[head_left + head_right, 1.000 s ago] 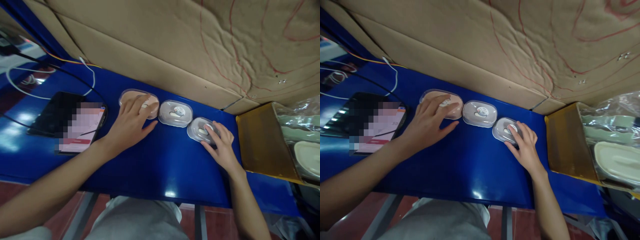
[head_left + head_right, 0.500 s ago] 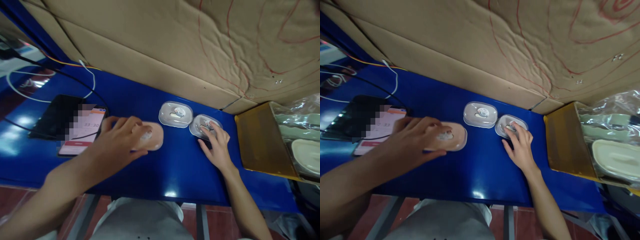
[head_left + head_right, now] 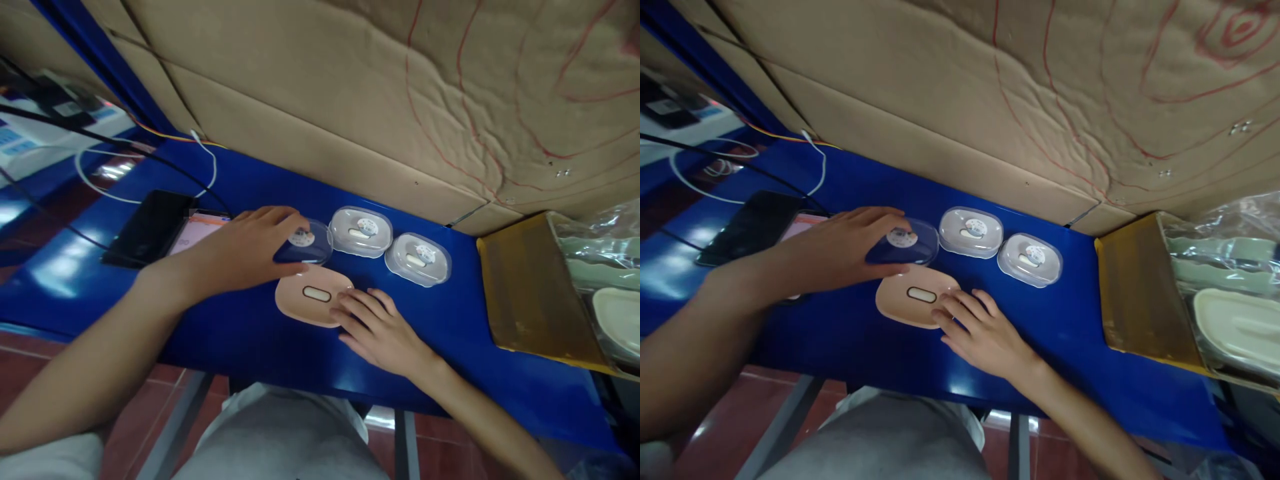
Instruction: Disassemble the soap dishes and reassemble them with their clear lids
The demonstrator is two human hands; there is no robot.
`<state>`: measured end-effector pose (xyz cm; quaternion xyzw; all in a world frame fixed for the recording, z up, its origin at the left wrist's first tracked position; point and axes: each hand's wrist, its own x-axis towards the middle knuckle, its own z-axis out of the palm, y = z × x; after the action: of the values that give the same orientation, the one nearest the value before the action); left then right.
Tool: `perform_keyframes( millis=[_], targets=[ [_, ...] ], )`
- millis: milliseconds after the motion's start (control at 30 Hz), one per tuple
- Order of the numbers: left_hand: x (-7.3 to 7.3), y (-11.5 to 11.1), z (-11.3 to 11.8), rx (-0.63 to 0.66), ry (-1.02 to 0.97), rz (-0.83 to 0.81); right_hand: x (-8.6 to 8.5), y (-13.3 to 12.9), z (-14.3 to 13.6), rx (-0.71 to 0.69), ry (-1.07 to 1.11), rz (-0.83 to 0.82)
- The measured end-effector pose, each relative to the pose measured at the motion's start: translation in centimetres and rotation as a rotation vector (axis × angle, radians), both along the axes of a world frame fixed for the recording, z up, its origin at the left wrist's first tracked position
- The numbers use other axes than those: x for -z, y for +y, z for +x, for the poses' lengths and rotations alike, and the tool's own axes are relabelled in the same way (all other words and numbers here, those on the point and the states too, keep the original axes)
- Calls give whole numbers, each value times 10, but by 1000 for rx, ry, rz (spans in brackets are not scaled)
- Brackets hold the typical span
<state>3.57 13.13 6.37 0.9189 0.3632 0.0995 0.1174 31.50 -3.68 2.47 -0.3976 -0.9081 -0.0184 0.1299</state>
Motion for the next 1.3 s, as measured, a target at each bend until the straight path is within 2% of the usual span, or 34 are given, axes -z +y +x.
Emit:
perform_keyframes(
  millis=[133, 267, 400, 433, 500, 600, 733, 800, 1000, 1067, 1167, 1300],
  targets=[
    [9, 28, 7, -76, 154, -78, 4, 0, -7, -25, 63, -37],
    [19, 37, 11, -101, 202, -79, 8, -2, -10, -33, 134, -37],
    [12, 17, 13, -66, 12, 14, 9, -1, -4, 12, 182, -43],
    [8, 9, 14, -10, -54, 1, 8, 0, -2, 24, 197, -32],
    [1, -10, 17, 201, -125, -138, 8, 3, 2, 45, 226, -8],
    [2, -31, 21, 364, -62, -238, 8, 6, 6, 84, 247, -8],
    [19, -40, 25, 373, 21, -228, 8, 8, 9, 108, 263, -36],
    [23, -40, 26, 369, 19, -190, 7, 8, 9, 104, 267, -34],
    [8, -40, 29, 450, -37, -162, 3, 2, 10, 91, 243, 44],
    [5, -40, 27, 426, -60, -184, 2, -2, 8, 92, 237, 95],
    [5, -36, 21, 308, -99, -226, -2, -6, 5, 81, 252, 153],
    [6, -25, 14, 246, -75, -189, -7, -6, 2, 41, 302, 144]
  ],
)
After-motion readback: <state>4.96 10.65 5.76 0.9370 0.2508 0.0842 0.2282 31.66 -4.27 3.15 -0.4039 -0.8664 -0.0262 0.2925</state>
